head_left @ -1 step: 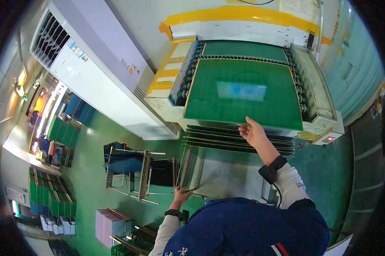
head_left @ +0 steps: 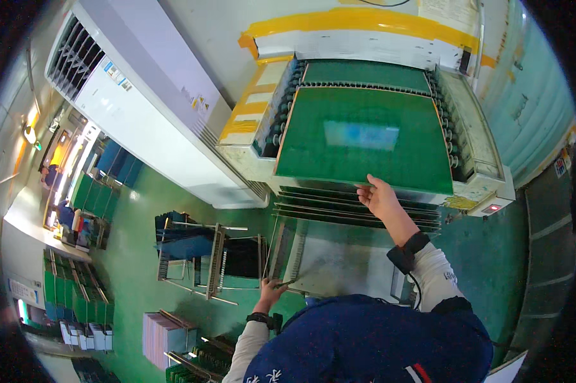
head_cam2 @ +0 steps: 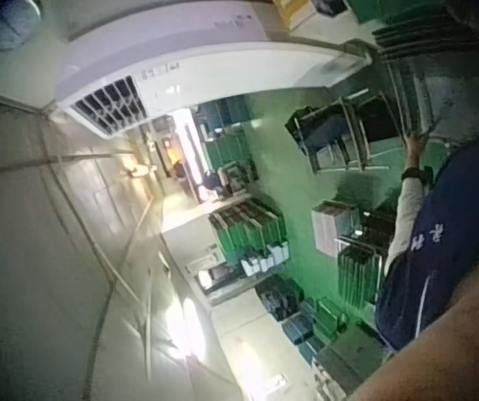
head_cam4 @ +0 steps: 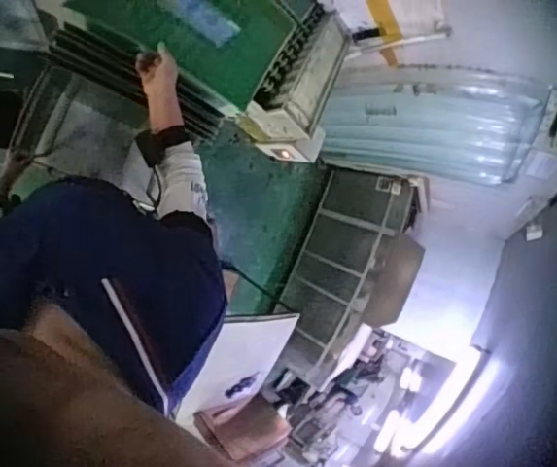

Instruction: Load green circuit board panels from a rack into a conveyorized processing machine.

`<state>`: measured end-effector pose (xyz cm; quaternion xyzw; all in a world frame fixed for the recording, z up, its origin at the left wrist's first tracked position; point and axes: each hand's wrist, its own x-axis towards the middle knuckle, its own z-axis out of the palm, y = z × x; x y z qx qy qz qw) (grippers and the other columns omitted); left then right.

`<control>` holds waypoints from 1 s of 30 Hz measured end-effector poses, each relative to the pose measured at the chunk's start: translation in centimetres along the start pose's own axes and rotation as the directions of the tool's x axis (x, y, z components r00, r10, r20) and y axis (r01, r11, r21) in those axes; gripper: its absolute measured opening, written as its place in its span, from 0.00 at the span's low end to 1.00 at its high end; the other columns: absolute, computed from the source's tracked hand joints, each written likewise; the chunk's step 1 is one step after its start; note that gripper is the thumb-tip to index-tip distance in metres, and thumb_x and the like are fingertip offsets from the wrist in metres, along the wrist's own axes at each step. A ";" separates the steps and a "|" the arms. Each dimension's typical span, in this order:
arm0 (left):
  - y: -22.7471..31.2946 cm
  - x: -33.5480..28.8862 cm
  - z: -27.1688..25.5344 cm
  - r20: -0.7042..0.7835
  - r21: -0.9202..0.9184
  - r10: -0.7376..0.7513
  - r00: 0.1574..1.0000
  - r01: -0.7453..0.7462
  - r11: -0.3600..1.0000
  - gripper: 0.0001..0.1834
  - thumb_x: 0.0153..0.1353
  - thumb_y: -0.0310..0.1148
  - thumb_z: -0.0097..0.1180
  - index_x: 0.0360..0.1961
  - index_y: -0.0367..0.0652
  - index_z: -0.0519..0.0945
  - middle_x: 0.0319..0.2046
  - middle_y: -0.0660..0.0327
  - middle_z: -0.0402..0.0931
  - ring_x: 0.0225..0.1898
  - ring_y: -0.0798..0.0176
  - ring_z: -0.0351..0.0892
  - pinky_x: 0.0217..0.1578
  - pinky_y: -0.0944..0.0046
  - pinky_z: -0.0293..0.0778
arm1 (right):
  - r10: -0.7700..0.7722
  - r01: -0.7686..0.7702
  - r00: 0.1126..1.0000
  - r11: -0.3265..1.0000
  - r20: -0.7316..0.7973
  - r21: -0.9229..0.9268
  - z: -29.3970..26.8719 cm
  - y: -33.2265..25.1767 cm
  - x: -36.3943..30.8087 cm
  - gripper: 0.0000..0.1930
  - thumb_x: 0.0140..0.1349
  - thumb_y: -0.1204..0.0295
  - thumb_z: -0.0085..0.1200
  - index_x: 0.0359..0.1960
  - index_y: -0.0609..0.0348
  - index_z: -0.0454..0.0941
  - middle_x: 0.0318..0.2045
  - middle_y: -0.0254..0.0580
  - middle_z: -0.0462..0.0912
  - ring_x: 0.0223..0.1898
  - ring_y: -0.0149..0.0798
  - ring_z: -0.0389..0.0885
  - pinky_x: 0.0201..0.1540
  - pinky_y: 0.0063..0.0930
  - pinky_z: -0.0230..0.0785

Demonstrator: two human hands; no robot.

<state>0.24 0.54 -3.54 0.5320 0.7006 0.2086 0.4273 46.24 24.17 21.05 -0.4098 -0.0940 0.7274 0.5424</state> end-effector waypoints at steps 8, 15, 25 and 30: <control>0.6 -0.6 -0.2 0.048 0.069 -0.061 0.997 0.058 0.996 0.28 0.50 0.50 0.70 0.50 0.47 0.82 0.61 0.46 0.60 0.62 0.45 0.62 0.61 0.54 0.65 | 0.113 -0.014 0.982 0.847 0.153 -0.532 1.7 0.4 -3.5 0.17 0.65 0.59 0.55 0.46 0.60 0.78 0.39 0.42 0.84 0.37 0.35 0.81 0.41 0.29 0.75; 4.8 -1.8 -0.8 0.009 0.163 -0.096 0.995 0.093 0.982 0.29 0.51 0.52 0.69 0.51 0.48 0.81 0.62 0.41 0.56 0.64 0.41 0.60 0.64 0.53 0.62 | -0.171 0.547 0.833 0.121 0.526 -0.828 1.3 4.1 -7.6 0.14 0.59 0.64 0.60 0.41 0.59 0.82 0.40 0.45 0.84 0.43 0.44 0.82 0.47 0.34 0.74; 7.0 -2.9 -1.2 -0.034 0.159 -0.020 0.999 0.025 0.987 0.28 0.50 0.48 0.70 0.50 0.45 0.81 0.62 0.45 0.54 0.54 0.47 0.74 0.58 0.55 0.71 | -0.203 0.496 0.790 -0.342 0.579 -0.798 -0.7 6.8 -8.3 0.17 0.55 0.64 0.61 0.45 0.58 0.78 0.38 0.52 0.82 0.42 0.56 0.80 0.44 0.46 0.72; 6.4 -2.2 -0.8 0.041 0.030 -0.126 0.991 0.125 0.992 0.29 0.50 0.49 0.70 0.51 0.46 0.80 0.62 0.46 0.54 0.59 0.45 0.67 0.61 0.55 0.68 | -0.028 0.297 0.925 -0.571 0.379 -0.765 -1.3 7.1 -6.2 0.13 0.55 0.64 0.60 0.34 0.61 0.79 0.32 0.55 0.82 0.38 0.58 0.80 0.40 0.49 0.72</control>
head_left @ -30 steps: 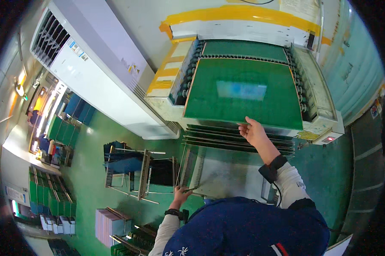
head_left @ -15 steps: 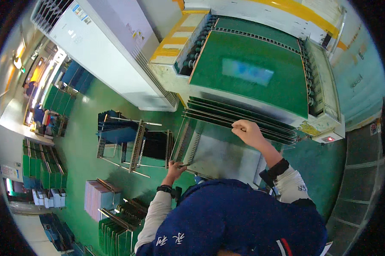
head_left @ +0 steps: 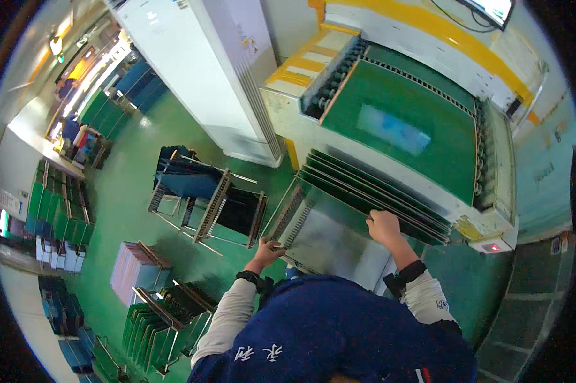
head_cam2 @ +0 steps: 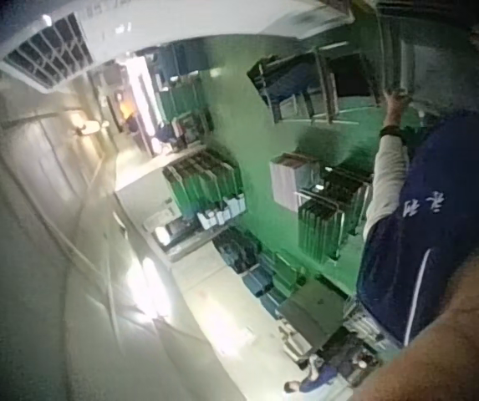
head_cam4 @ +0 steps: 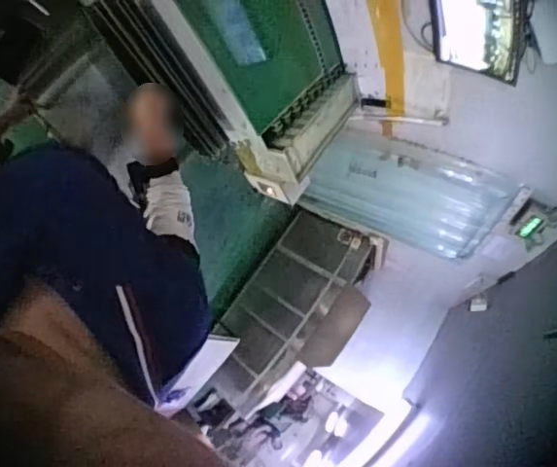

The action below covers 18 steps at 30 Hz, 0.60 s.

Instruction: Load green circuit board panels from a rack into a conveyorized processing machine.

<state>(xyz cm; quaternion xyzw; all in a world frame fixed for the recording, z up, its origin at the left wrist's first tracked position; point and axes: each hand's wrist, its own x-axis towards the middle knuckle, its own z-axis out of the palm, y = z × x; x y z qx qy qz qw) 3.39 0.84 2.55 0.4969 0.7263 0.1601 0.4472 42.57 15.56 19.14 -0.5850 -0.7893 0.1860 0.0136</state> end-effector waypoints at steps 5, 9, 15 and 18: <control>-0.4 -0.2 0.0 -0.012 0.073 0.030 0.999 -0.029 0.997 0.30 0.49 0.50 0.70 0.52 0.47 0.80 0.60 0.47 0.55 0.62 0.43 0.63 0.62 0.55 0.66 | 0.021 -0.023 0.999 0.998 -0.031 -0.056 0.7 0.7 1.4 0.13 0.54 0.62 0.62 0.30 0.60 0.81 0.30 0.54 0.83 0.38 0.57 0.82 0.42 0.48 0.73; -1.6 0.6 0.5 -0.012 0.055 0.084 0.996 -0.083 0.995 0.30 0.49 0.52 0.70 0.51 0.47 0.81 0.60 0.47 0.55 0.61 0.43 0.64 0.63 0.54 0.65 | 0.042 -0.041 0.999 0.996 0.007 -0.082 0.2 0.9 1.9 0.16 0.53 0.60 0.62 0.34 0.60 0.83 0.35 0.55 0.84 0.40 0.55 0.82 0.45 0.46 0.74; -1.0 1.5 1.2 0.007 0.034 0.059 0.998 -0.059 0.998 0.30 0.49 0.53 0.69 0.49 0.47 0.82 0.59 0.46 0.57 0.61 0.41 0.64 0.63 0.53 0.65 | 0.076 -0.069 0.994 0.994 0.080 -0.083 0.3 1.4 1.9 0.17 0.55 0.59 0.61 0.35 0.63 0.82 0.36 0.56 0.83 0.41 0.56 0.82 0.45 0.47 0.73; -0.1 0.6 0.6 -0.020 0.062 0.041 0.999 -0.040 0.997 0.31 0.49 0.54 0.68 0.50 0.47 0.82 0.60 0.45 0.57 0.60 0.41 0.65 0.62 0.54 0.66 | 0.068 -0.063 0.997 0.992 0.045 -0.111 0.6 1.3 1.6 0.17 0.54 0.59 0.61 0.35 0.61 0.83 0.35 0.56 0.84 0.41 0.56 0.82 0.45 0.46 0.73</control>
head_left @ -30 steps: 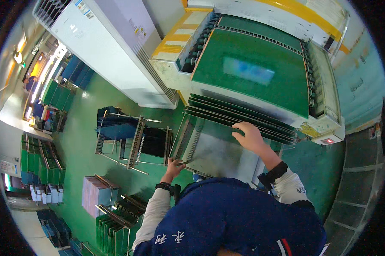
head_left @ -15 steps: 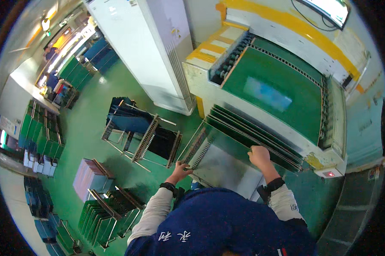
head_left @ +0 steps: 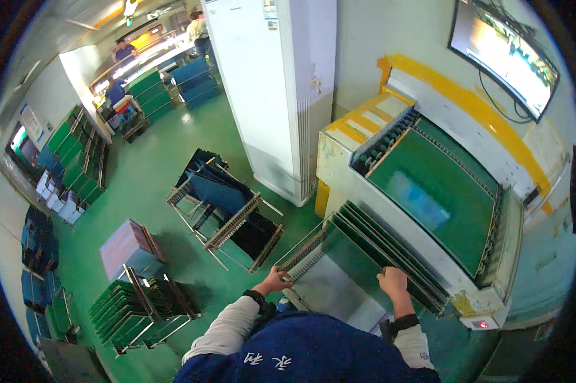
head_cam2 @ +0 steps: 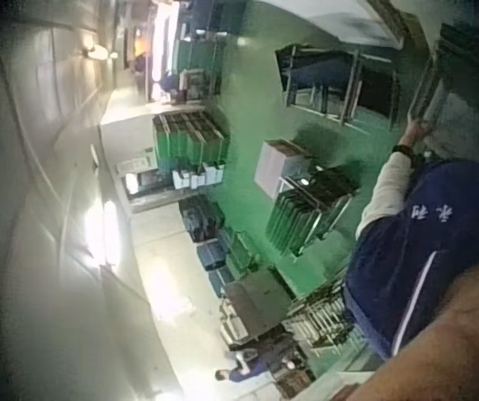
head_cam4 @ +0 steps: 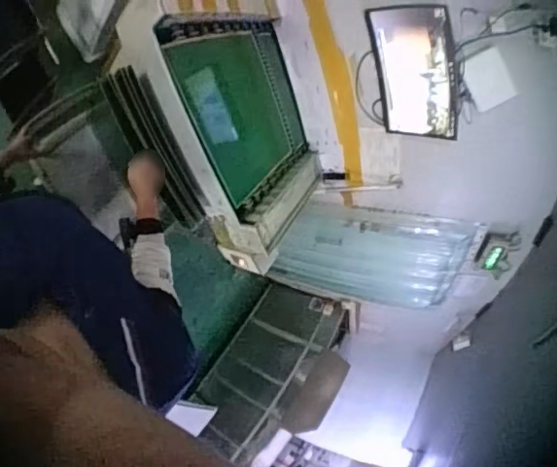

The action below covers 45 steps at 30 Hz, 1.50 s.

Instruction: Load green circuit board panels from a rack into a conveyorized processing machine.

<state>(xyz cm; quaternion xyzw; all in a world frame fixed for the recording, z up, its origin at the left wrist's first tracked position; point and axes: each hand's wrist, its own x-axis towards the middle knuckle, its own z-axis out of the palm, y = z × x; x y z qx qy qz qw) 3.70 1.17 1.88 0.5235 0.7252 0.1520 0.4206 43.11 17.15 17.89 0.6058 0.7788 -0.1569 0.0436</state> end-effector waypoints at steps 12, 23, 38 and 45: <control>-0.8 -0.1 0.3 0.022 -0.154 0.052 0.998 -0.048 0.987 0.46 0.48 0.54 0.69 0.68 0.59 0.64 0.66 0.43 0.50 0.67 0.38 0.55 0.65 0.49 0.62 | 0.043 -0.047 0.993 0.998 -0.108 -0.037 -0.1 -1.1 -0.4 0.17 0.53 0.56 0.62 0.36 0.55 0.84 0.33 0.50 0.85 0.37 0.53 0.84 0.42 0.45 0.75; -0.1 -1.2 -0.9 0.027 -0.217 0.084 0.996 -0.076 0.973 0.50 0.46 0.53 0.72 0.70 0.60 0.60 0.67 0.47 0.50 0.69 0.42 0.51 0.67 0.49 0.58 | 0.101 -0.102 0.993 0.995 -0.066 -0.017 -0.5 -1.8 -0.3 0.17 0.53 0.57 0.61 0.35 0.58 0.84 0.34 0.53 0.85 0.39 0.52 0.84 0.42 0.43 0.75; 0.3 -1.2 -0.8 -0.041 -0.177 0.096 0.995 -0.102 0.979 0.55 0.48 0.46 0.72 0.73 0.60 0.51 0.65 0.46 0.53 0.67 0.45 0.57 0.65 0.51 0.62 | 0.100 -0.101 0.995 0.993 -0.024 -0.062 -0.5 -1.7 -0.3 0.19 0.55 0.53 0.60 0.38 0.55 0.84 0.36 0.51 0.85 0.40 0.52 0.84 0.44 0.44 0.75; 0.7 -1.6 -0.7 -0.079 -0.193 0.090 0.993 -0.104 0.976 0.52 0.49 0.42 0.70 0.73 0.60 0.52 0.64 0.46 0.56 0.66 0.45 0.59 0.63 0.53 0.65 | 0.104 -0.106 0.992 0.994 -0.067 -0.033 -1.3 -2.4 -0.8 0.17 0.53 0.57 0.63 0.36 0.58 0.84 0.35 0.53 0.85 0.40 0.52 0.84 0.43 0.42 0.75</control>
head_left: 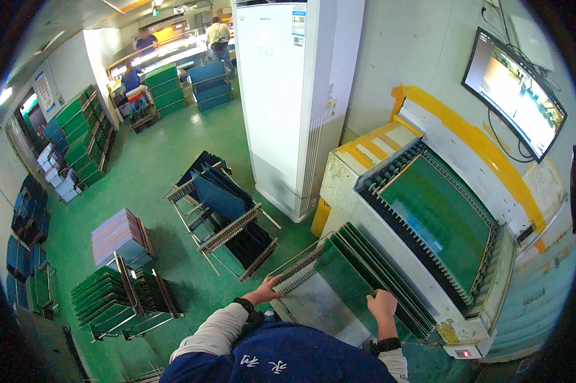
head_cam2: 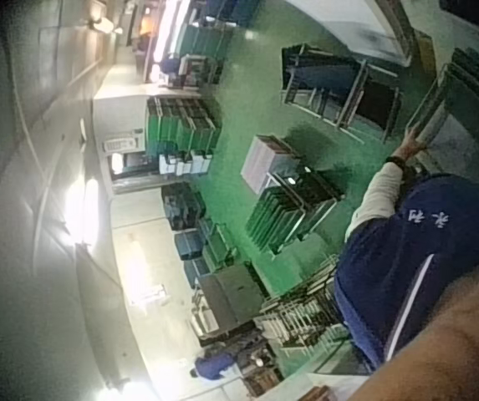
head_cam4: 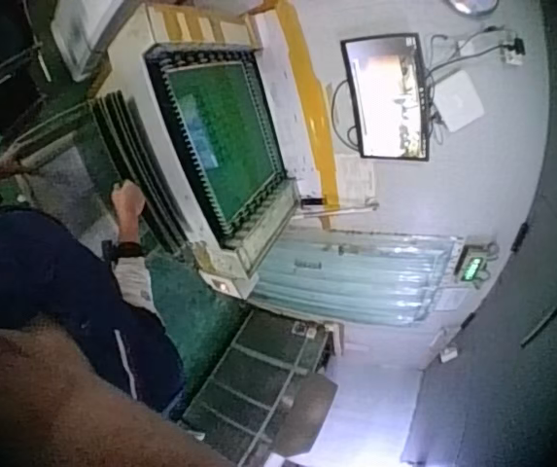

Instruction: Load green circuit board panels from a rack into a conveyorized processing machine.

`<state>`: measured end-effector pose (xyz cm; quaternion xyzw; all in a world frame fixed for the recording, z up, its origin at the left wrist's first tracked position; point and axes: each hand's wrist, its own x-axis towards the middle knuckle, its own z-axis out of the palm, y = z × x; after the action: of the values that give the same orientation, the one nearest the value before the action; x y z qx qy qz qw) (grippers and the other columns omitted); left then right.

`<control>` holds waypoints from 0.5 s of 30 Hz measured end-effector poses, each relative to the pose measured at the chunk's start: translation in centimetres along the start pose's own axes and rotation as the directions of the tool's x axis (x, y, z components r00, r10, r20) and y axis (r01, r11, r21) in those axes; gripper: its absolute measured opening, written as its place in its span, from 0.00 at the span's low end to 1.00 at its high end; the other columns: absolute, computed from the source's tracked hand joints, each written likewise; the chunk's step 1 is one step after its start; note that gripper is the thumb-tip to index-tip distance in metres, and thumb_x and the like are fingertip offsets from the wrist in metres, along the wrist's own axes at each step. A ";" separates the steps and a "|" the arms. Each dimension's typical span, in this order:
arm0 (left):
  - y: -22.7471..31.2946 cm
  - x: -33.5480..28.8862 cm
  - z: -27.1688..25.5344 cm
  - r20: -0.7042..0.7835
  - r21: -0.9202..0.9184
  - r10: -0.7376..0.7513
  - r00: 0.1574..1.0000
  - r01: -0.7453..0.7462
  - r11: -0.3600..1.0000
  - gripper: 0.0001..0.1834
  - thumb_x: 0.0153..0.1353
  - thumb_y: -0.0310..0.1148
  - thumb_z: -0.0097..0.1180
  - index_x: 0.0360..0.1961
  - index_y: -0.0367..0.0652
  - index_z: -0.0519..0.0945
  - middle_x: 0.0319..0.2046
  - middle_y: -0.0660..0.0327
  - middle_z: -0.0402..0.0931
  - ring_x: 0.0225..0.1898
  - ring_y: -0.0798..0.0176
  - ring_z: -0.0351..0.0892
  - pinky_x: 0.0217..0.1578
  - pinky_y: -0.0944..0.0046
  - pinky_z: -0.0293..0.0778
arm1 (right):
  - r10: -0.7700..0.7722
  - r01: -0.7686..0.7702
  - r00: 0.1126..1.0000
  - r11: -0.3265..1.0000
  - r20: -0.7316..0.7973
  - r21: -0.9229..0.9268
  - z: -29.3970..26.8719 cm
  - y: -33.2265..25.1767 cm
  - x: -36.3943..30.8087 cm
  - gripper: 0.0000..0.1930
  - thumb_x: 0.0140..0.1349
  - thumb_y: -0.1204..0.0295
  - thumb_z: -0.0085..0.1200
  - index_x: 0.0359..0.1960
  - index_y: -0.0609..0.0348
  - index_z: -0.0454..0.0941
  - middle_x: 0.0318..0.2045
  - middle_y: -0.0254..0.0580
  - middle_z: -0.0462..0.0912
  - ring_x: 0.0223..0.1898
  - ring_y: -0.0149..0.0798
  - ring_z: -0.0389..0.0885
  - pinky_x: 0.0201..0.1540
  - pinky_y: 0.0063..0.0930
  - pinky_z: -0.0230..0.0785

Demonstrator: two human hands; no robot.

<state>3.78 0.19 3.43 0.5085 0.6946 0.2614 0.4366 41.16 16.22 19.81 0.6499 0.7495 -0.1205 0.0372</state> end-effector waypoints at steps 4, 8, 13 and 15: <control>-0.4 0.1 0.0 -0.009 -0.001 0.014 1.000 -0.014 1.000 0.52 0.49 0.42 0.71 0.73 0.60 0.53 0.64 0.45 0.56 0.66 0.44 0.59 0.64 0.53 0.65 | -0.005 0.005 1.000 1.000 -0.005 -0.004 0.6 0.3 0.3 0.17 0.53 0.57 0.63 0.36 0.58 0.84 0.35 0.52 0.85 0.40 0.52 0.84 0.43 0.42 0.75; 0.3 -0.1 -0.1 0.000 0.003 -0.009 1.000 0.009 1.000 0.52 0.49 0.42 0.71 0.72 0.62 0.53 0.65 0.45 0.55 0.66 0.43 0.59 0.64 0.52 0.65 | 0.007 -0.007 1.000 1.000 0.011 -0.006 0.2 0.1 0.1 0.18 0.53 0.57 0.63 0.36 0.59 0.84 0.35 0.52 0.85 0.40 0.52 0.84 0.44 0.42 0.75; 0.8 -0.2 -0.3 0.012 0.001 -0.039 0.999 0.039 0.999 0.51 0.50 0.42 0.71 0.72 0.62 0.53 0.66 0.46 0.54 0.67 0.44 0.58 0.64 0.51 0.64 | 0.016 -0.015 0.999 1.000 0.033 -0.014 0.0 0.0 0.1 0.18 0.53 0.56 0.63 0.36 0.59 0.84 0.35 0.52 0.85 0.40 0.52 0.84 0.44 0.42 0.75; 0.8 -0.2 -0.3 0.013 -0.005 -0.039 0.999 0.039 0.999 0.51 0.50 0.42 0.71 0.72 0.62 0.53 0.66 0.46 0.54 0.67 0.44 0.57 0.64 0.51 0.63 | 0.006 -0.006 1.000 1.000 0.026 -0.012 -0.1 -0.1 -0.1 0.18 0.53 0.56 0.63 0.36 0.59 0.84 0.36 0.52 0.85 0.41 0.52 0.84 0.44 0.42 0.75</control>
<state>3.92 0.32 4.31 0.4955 0.7008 0.2514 0.4475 41.11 16.18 19.95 0.6502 0.7478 -0.1244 0.0515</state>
